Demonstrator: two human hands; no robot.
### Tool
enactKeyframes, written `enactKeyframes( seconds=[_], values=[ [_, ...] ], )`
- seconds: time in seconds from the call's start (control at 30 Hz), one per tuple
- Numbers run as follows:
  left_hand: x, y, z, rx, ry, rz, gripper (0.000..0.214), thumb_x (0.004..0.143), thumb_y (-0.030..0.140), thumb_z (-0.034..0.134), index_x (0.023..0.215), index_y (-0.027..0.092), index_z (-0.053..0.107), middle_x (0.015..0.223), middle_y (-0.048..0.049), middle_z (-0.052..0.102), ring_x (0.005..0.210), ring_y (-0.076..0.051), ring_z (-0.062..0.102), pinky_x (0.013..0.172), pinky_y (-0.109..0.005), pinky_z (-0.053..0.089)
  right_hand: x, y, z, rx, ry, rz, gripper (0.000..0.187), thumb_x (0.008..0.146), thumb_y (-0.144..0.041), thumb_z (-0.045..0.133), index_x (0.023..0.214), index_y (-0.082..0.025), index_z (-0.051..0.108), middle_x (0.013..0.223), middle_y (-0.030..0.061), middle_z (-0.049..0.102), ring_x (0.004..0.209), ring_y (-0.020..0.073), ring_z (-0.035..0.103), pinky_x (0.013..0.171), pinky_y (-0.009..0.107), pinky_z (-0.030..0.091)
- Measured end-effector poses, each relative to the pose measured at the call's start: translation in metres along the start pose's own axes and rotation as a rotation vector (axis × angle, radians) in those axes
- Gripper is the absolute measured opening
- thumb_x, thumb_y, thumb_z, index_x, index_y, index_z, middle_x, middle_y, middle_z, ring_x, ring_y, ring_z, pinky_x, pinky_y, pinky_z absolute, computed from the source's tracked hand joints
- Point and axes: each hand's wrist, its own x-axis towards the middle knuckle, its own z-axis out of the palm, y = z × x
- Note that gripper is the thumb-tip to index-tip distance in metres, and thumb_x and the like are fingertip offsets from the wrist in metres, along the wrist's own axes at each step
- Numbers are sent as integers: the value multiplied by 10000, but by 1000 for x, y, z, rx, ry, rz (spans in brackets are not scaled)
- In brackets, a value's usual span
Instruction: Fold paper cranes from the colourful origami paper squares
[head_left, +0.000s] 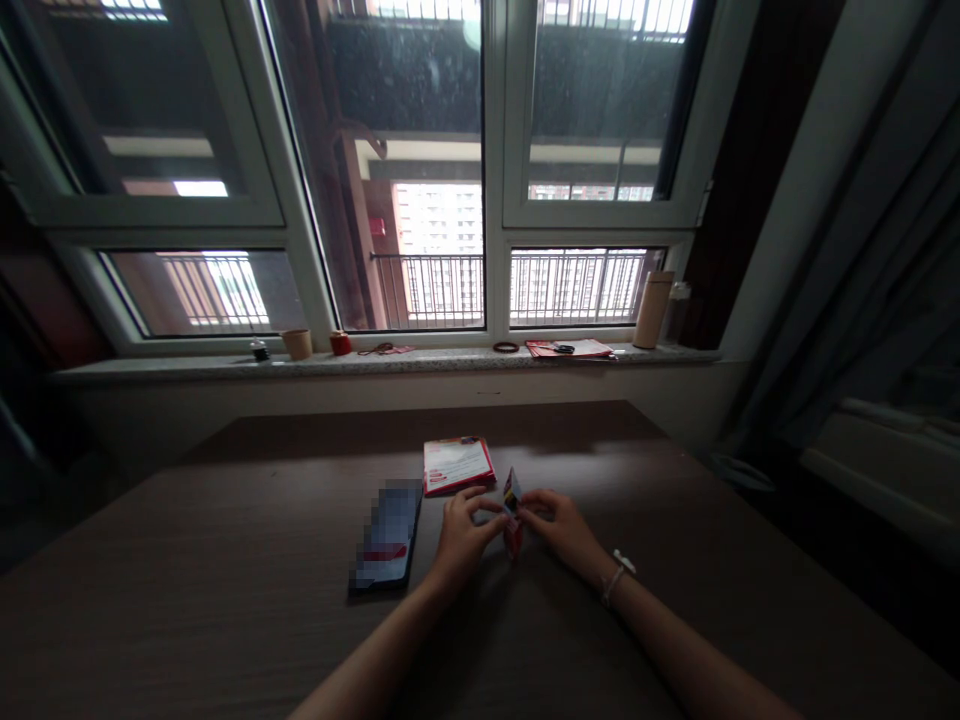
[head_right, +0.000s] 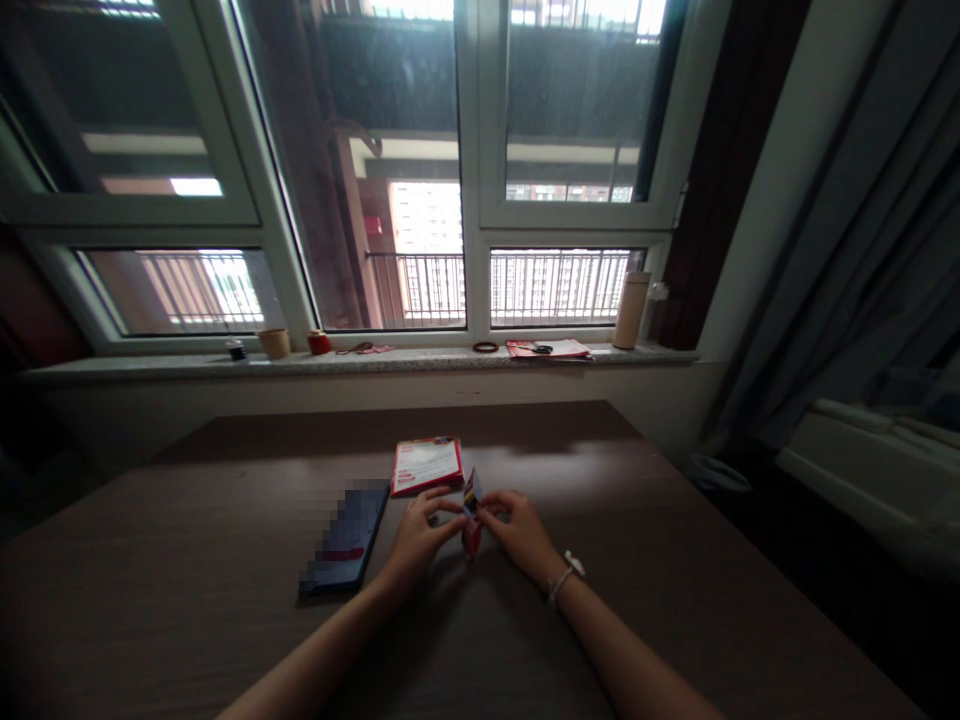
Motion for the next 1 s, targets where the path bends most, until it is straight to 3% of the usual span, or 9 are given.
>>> enactKeyframes(
  seconds=[0.3, 0.53, 0.77, 1.0],
  values=[
    [0, 7, -3, 13, -63, 42, 70, 670, 279, 739, 723, 238, 761, 1204, -75, 627, 1206, -291, 495, 1054, -460, 339, -2, -2, 0, -21, -23, -2, 291, 769, -445, 664, 849, -166, 674, 862, 66, 728, 824, 209, 679, 793, 324, 516],
    [0, 2, 0, 39, -35, 13, 69, 716, 292, 704, 719, 233, 741, 1186, -69, 609, 1202, -273, 503, 1053, -443, 355, -1, -2, -2, 14, -73, -39, 290, 795, -453, 638, 858, -172, 665, 874, 59, 726, 841, 207, 669, 812, 324, 504],
    [1, 0, -1, 61, -70, -1, 299, 704, 291, 718, 1002, 282, 734, 1281, -69, 558, 1257, -276, 460, 1085, -439, 332, -1, -5, -2, 68, -106, -54, 323, 797, -473, 635, 899, -170, 671, 918, 69, 722, 868, 209, 661, 834, 336, 501],
    [3, 0, -1, -25, -89, 4, 77, 704, 274, 717, 748, 227, 759, 1322, -76, 559, 1222, -286, 497, 1054, -426, 377, -1, -1, 0, 12, -66, -24, 330, 780, -489, 650, 852, -168, 667, 864, 58, 723, 825, 205, 663, 806, 328, 501]
  ],
)
